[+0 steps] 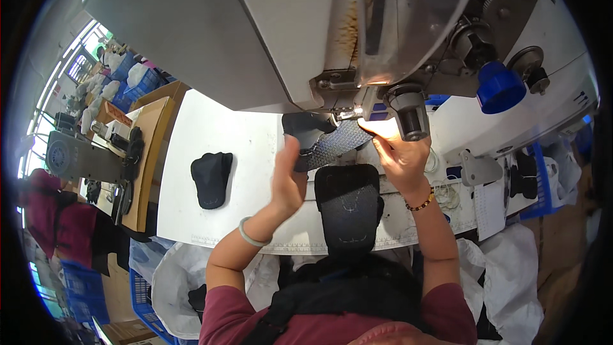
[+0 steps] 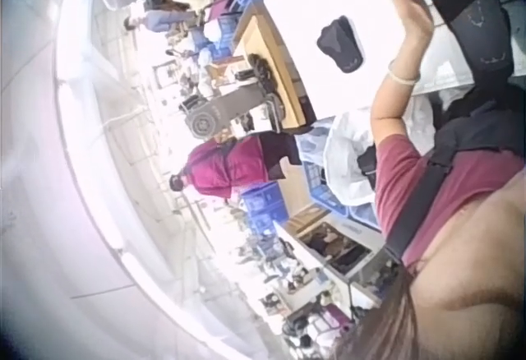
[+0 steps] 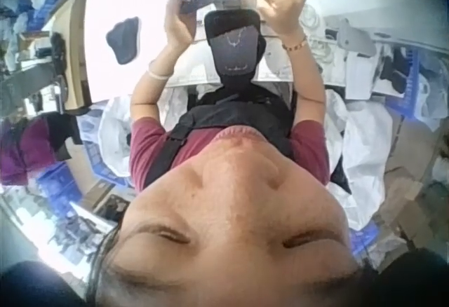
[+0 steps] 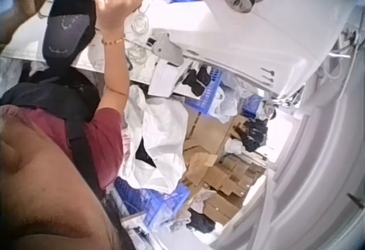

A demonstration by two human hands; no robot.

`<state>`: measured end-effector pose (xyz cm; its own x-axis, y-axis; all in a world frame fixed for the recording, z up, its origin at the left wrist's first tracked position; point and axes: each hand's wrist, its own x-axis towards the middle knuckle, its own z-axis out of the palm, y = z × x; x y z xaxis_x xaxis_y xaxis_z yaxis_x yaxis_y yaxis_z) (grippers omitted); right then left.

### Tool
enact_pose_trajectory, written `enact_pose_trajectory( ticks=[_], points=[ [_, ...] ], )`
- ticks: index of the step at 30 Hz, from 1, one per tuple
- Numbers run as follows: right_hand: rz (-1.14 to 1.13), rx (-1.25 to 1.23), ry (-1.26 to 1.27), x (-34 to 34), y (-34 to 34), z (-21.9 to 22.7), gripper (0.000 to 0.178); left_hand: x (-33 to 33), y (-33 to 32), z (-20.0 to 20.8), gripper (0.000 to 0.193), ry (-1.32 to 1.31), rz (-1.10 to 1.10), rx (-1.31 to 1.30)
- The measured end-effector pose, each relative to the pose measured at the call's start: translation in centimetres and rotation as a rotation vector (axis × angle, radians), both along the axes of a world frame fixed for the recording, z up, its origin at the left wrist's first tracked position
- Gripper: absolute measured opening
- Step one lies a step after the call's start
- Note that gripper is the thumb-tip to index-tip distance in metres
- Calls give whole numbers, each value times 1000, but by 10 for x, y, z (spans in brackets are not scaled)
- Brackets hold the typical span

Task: Stitching black shoe components using an industrial sewing machine.

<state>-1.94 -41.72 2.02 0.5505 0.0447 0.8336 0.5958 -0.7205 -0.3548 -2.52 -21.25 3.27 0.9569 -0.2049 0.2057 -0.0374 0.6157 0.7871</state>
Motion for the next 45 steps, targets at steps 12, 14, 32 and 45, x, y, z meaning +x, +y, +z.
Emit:
enact_pose_trajectory(
  ticks=[12,14,32,45],
  points=[
    [11,30,-283,8,0,3,24,39,11,25,22,309,-102,248],
    [23,71,-271,8,-2,-8,26,37,11,20,24,308,-110,219],
    [504,499,261,-30,43,4,23,5,-20,4,21,239,121,-32],
    [628,831,428,-27,27,15,23,-18,-4,4,22,-193,460,334]
  ],
)
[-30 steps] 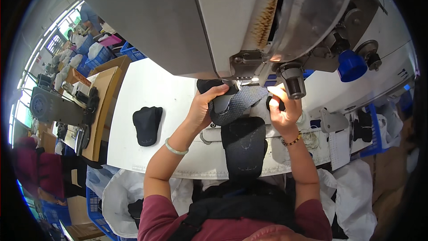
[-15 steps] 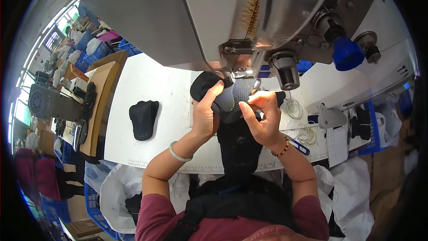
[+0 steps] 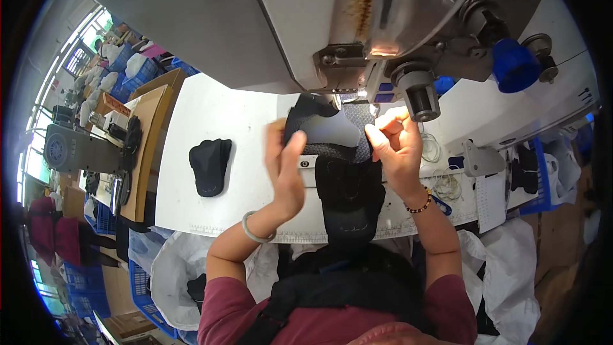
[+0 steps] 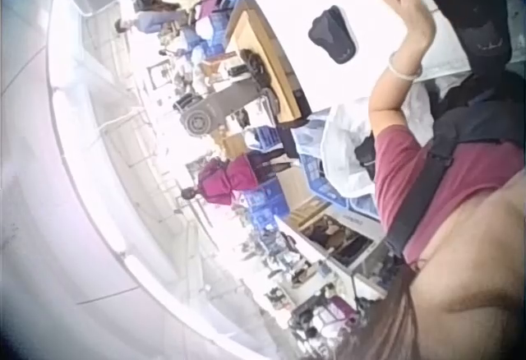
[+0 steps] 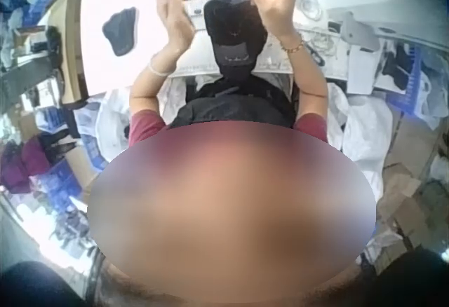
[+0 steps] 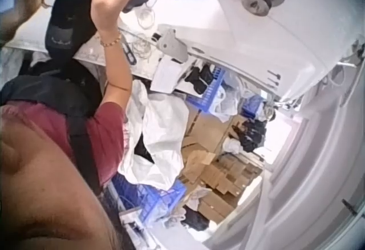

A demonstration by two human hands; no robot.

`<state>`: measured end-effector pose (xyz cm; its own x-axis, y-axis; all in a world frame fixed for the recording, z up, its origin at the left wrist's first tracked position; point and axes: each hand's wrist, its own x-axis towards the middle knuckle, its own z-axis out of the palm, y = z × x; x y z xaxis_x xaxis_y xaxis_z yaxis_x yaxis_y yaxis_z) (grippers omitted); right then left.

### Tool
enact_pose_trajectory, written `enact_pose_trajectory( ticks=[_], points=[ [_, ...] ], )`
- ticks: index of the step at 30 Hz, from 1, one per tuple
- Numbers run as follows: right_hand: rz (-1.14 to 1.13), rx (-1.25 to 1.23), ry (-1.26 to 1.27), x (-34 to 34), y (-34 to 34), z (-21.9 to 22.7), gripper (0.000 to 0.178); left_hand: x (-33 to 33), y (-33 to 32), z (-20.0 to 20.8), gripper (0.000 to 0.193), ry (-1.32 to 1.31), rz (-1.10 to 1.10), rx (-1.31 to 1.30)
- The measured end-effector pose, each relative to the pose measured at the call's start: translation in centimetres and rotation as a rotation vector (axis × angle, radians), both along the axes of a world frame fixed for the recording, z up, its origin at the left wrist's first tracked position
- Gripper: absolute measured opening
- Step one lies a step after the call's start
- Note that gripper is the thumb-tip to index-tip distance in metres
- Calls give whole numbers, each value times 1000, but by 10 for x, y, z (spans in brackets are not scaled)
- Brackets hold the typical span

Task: Stitching black shoe components using an industrial sewing machine.

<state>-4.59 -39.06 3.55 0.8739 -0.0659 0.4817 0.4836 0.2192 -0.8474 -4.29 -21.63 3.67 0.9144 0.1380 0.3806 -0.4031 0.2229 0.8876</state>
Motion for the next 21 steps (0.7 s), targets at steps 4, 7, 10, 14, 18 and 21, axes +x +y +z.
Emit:
enact_pose_trajectory(
  ticks=[4,7,10,14,18,21],
  points=[
    [30,-33,75,3,-2,7,21,12,36,12,43,-945,341,978],
    [10,-43,83,2,-1,8,13,16,22,18,65,-877,233,1090],
    [-206,-223,-271,11,-13,-12,23,24,16,13,75,-827,206,1017],
    [-609,-878,-824,19,-21,-3,34,22,20,12,84,-803,215,986],
    [-524,-977,-926,19,-24,-5,32,20,17,16,85,-797,207,1021],
    [-454,-923,-898,16,-23,-2,27,22,15,16,85,-823,244,1026]
  ],
)
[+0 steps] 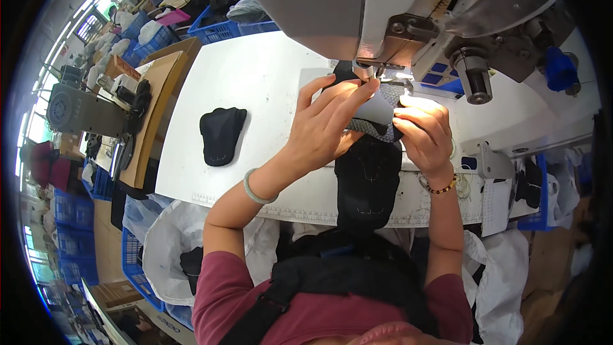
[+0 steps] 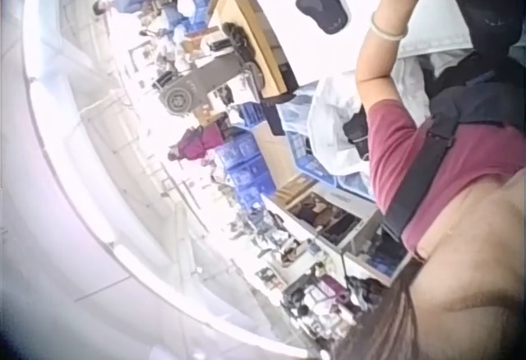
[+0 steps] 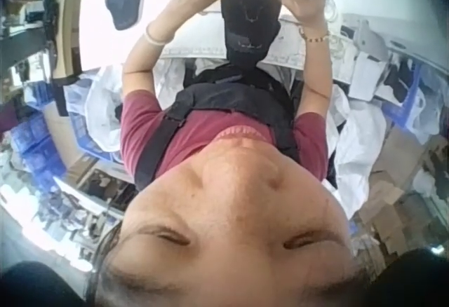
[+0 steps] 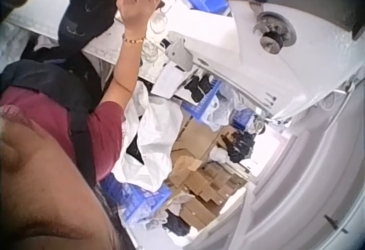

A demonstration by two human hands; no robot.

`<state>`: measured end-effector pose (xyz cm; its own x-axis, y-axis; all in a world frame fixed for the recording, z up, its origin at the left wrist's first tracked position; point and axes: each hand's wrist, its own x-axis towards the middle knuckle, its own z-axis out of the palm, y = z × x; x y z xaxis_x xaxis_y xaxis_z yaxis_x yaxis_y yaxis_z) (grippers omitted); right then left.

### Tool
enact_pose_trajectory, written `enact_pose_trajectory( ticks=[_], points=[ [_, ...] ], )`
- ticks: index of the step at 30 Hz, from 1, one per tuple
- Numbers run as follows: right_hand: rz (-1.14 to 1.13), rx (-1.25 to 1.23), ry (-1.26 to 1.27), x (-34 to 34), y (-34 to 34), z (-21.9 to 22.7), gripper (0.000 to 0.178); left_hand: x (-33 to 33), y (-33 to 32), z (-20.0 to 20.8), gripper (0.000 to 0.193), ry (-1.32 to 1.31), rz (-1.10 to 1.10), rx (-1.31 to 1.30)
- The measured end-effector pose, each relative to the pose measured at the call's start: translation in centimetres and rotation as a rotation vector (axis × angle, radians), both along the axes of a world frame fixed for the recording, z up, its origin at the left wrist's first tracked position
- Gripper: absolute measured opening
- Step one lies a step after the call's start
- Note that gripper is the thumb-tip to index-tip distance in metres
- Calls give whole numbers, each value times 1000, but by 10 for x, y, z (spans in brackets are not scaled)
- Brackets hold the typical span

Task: Stitching black shoe components using an industrial sewing machine.

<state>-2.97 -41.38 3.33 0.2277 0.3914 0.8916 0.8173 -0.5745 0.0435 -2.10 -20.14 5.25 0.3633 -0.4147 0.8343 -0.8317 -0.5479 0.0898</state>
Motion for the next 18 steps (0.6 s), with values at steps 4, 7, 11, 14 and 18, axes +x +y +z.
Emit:
enact_pose_trajectory(
  ticks=[4,7,11,14,18],
  points=[
    [19,3,15,1,-3,0,26,3,-3,-1,79,-47,28,47],
    [25,7,27,3,-5,0,25,2,-6,4,64,-81,60,93],
    [50,-7,45,1,-4,8,24,2,-6,1,33,-237,110,153],
    [68,-29,81,0,-5,15,23,-3,-5,6,27,-221,40,204],
    [55,-81,112,-2,-14,17,23,-6,-6,12,30,-202,-35,231]
  ],
)
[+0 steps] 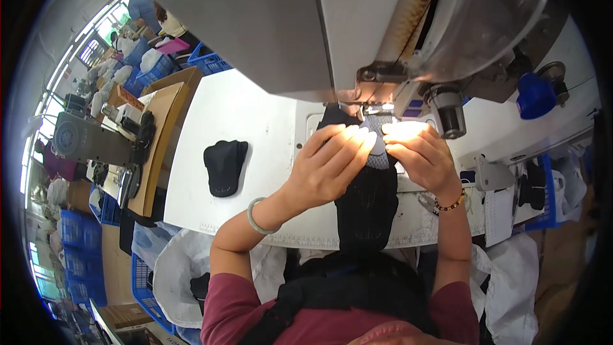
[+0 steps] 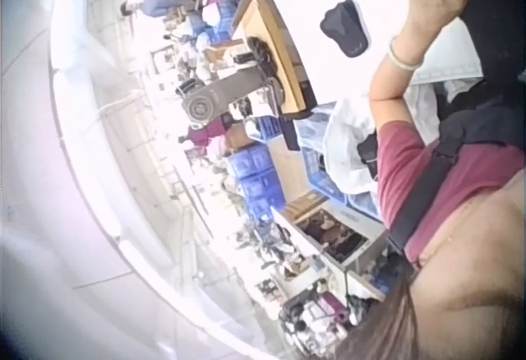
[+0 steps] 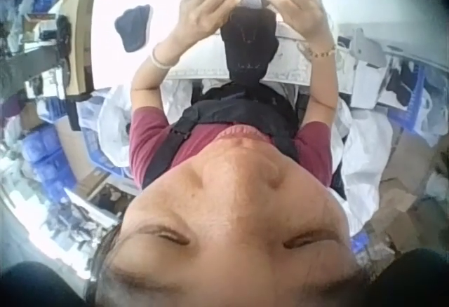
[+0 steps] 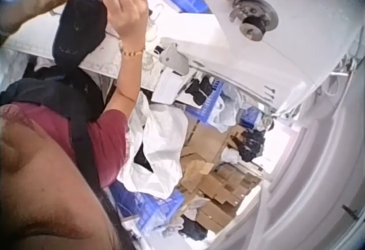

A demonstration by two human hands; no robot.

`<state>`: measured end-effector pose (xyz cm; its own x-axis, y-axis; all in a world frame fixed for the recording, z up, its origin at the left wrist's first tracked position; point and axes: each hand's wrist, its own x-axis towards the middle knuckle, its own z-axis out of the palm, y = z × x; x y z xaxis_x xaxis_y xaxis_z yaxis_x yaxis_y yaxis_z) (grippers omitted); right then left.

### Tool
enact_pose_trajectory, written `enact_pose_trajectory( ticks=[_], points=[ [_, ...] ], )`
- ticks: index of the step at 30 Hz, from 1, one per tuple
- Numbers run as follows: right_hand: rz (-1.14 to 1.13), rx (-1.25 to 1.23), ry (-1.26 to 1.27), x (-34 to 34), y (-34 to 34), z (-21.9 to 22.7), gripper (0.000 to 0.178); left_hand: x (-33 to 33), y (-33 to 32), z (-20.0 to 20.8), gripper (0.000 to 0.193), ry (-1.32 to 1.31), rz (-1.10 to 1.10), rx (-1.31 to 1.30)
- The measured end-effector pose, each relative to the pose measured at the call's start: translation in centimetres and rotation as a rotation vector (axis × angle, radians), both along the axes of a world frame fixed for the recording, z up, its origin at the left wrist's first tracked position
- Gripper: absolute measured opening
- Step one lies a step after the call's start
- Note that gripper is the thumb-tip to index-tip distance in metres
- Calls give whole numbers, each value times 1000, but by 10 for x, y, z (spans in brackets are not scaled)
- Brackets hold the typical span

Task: Stitching black shoe components using an industrial sewing machine.

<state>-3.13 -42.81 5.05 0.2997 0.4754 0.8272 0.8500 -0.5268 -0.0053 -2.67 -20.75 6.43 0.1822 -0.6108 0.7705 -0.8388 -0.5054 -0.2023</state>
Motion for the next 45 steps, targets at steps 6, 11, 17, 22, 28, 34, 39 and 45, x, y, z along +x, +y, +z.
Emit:
enact_pose_trajectory(
  ticks=[6,11,17,22,28,34,39,45],
  points=[
    [-9,56,21,2,0,-6,27,3,-4,0,28,-33,32,-5],
    [-57,-33,4,0,1,-4,24,11,-1,2,21,-37,27,-66],
    [-83,-109,-35,-4,13,8,21,24,5,-2,22,9,-41,-110],
    [-185,-89,-101,-12,31,6,19,35,8,-6,23,61,-117,-154],
    [-239,-13,-69,-11,41,1,19,50,10,-14,22,93,-202,-253],
    [-249,67,-96,-3,46,-3,19,58,8,-18,25,107,-225,-333],
    [-264,131,-49,0,45,-10,24,61,14,-24,29,162,-162,-303],
    [-235,171,11,1,41,-5,26,63,13,-34,25,511,-247,-516]
  ],
)
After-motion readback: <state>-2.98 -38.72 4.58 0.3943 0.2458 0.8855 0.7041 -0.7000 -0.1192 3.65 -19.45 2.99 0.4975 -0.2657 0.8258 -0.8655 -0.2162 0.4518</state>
